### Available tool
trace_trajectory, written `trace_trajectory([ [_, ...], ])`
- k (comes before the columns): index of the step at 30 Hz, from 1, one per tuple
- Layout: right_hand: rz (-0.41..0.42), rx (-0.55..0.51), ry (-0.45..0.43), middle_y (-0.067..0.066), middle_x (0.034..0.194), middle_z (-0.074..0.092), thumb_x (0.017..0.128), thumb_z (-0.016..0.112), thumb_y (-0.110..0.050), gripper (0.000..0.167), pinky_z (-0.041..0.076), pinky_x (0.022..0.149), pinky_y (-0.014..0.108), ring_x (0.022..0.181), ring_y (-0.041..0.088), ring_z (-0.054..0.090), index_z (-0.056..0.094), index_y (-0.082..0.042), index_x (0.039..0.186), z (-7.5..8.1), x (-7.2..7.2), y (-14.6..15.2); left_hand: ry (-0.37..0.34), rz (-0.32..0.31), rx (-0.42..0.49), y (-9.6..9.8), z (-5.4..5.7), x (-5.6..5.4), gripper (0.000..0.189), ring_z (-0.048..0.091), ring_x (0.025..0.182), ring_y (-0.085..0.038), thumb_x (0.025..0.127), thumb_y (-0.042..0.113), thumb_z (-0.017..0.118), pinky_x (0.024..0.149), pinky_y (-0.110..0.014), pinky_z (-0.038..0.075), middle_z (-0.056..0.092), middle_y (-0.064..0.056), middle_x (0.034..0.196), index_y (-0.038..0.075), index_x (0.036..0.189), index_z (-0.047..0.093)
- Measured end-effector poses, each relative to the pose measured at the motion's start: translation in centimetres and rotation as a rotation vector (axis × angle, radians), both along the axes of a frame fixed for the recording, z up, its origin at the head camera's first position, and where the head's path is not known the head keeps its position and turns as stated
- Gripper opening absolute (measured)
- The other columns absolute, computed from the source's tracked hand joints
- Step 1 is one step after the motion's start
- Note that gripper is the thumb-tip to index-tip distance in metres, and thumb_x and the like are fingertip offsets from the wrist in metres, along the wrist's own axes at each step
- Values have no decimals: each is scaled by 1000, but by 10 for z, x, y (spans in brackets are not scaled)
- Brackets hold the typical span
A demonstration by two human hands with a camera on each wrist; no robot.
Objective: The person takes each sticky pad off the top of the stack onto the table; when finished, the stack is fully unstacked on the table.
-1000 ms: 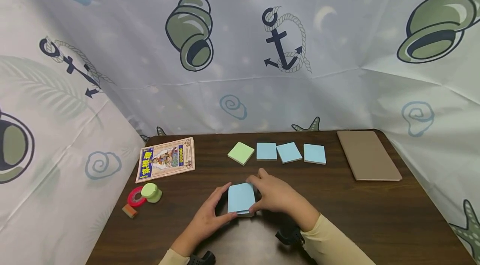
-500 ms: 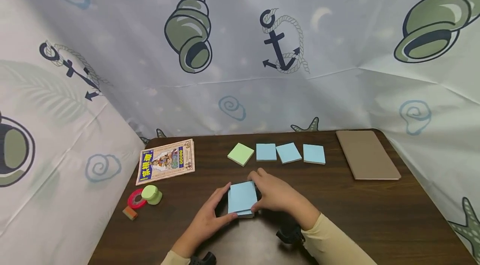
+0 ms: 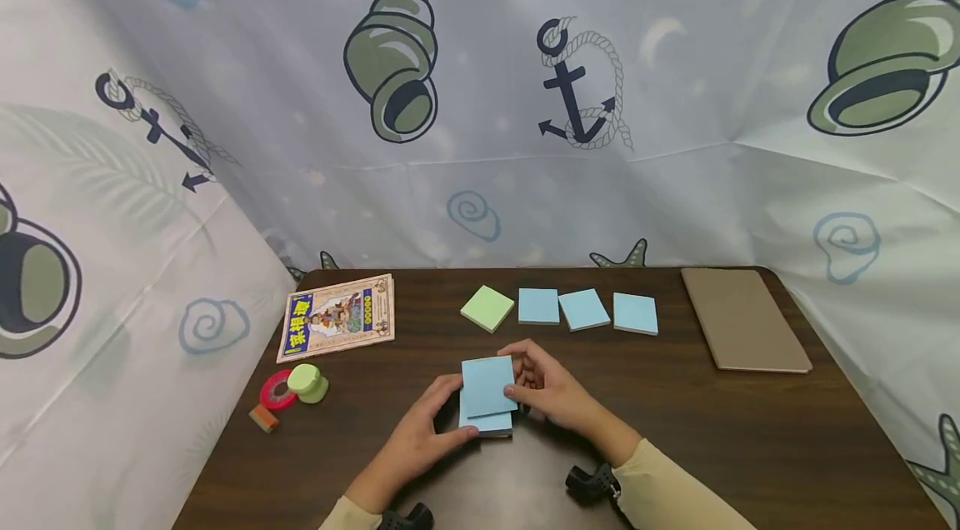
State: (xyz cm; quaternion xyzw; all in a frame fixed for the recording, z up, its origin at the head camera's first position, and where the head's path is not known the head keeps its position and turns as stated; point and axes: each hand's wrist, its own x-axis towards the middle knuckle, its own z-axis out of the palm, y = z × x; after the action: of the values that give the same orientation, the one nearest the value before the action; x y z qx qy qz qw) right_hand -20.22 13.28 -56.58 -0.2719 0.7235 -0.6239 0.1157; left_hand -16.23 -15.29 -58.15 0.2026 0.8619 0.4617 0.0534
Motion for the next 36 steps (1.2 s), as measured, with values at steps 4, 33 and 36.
trace_trajectory([
  [4,-34,-188,-75,18,111,60,105,71,-5,55,58,74,25,87,10,67,50,-4,156,-12,-5,0,5,1,1,0,0,-1,76,53,146,-18,92,41,89,125,-36,40,57,7,157,27,158,55],
  [33,-550,-16,161,20,116,68,100,72,4,42,48,79,21,94,14,57,74,-9,140,-16,-21,7,-21,-8,-10,0,6,-2,87,52,147,-14,91,44,89,127,-41,39,53,12,161,24,165,49],
  [36,-567,77,195,16,109,69,98,74,3,41,49,79,24,93,14,57,75,-9,138,-19,-21,6,9,-15,0,0,5,-1,86,54,146,-17,92,42,89,126,-35,39,55,9,161,21,165,49],
])
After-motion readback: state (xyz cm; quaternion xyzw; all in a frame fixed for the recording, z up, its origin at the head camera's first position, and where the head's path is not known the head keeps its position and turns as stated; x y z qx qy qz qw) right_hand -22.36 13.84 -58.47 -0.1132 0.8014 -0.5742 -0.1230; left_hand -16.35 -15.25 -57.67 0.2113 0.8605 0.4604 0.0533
